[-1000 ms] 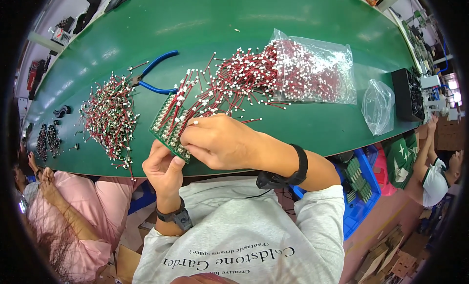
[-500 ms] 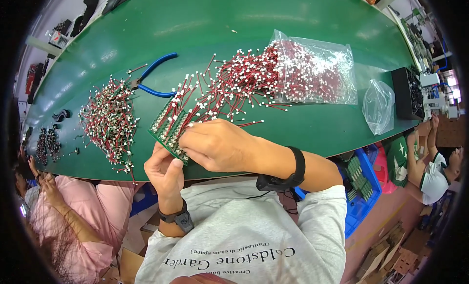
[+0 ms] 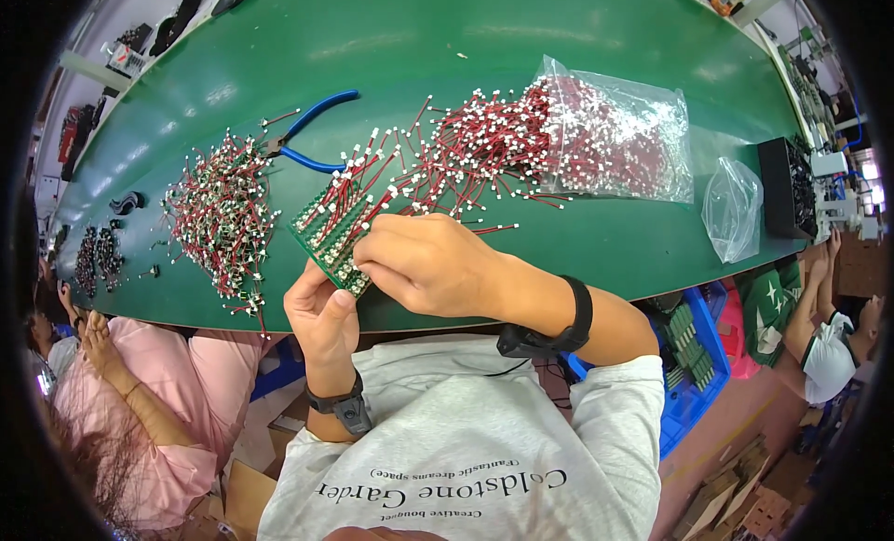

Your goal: The person inserts red and white wires into a circuit board by hand, places the completed board into a blue bin, and then retrieves a stack of boards to continue the process.

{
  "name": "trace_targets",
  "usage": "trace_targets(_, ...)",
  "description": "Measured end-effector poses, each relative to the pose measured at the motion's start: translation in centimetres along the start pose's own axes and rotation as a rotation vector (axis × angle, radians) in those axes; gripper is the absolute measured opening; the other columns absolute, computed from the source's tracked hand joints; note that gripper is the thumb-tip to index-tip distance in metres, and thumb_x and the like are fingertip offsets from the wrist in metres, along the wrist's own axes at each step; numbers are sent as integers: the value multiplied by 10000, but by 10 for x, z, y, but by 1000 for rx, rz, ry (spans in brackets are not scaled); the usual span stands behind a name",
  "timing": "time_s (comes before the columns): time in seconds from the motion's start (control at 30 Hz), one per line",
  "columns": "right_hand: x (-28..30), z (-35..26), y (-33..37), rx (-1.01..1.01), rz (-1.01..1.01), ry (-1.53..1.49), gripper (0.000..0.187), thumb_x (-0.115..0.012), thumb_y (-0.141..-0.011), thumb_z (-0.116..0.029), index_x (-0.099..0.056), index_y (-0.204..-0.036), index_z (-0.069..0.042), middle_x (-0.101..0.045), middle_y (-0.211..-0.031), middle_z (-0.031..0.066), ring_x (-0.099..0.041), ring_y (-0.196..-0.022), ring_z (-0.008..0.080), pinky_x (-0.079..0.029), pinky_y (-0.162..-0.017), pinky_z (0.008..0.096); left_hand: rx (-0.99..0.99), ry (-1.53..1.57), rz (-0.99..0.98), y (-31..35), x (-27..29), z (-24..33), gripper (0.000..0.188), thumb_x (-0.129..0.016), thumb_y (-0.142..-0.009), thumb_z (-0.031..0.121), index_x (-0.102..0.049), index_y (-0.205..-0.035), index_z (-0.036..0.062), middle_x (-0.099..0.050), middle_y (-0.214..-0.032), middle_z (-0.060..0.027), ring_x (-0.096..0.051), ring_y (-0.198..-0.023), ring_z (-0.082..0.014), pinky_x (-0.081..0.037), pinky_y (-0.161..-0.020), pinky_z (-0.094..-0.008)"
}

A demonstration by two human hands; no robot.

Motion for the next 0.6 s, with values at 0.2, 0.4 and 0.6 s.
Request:
trace_targets(0.2,0,-6,1,146,81,148,195,-715,-752,16,-639,-927,-26,-577,-719,80,-597,-583,253,-493,-510,363,-3,-10,-3,-1,-5,0,400,-764,-790,-13,-637,-1158,-102,-595,-1209,-180,-580,-1124,-247,-470,-973,-369)
trace_targets(0.4,2,-7,3,154,60,210,211,-716,-736,21,-633,-927,-11,-562,-700,77,-589,-573,240,-486,-489,352,-27,-60,-2,-2,-8,1,397,-768,-785,-14,-639,-1152,-96,-593,-1212,-178,-577,-1123,-241,-477,-960,-360)
trace_targets(0.6,2,-5,4,165,76,205,218,-718,-733,14,-636,-934,-13,-564,-707,69,-583,-566,230,-475,-475,345,-33,-82,-17,-2,-8,1,392,-762,-779,-30,-643,-1148,-90,-590,-1219,-179,-577,-1124,-239,-485,-953,-361)
Point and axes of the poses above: each hand's wrist, its own y-axis away from the middle knuckle, its own x-axis out of the back of the hand, z = x × y, the point moved 5 cm from there along -y, towards the middle knuckle
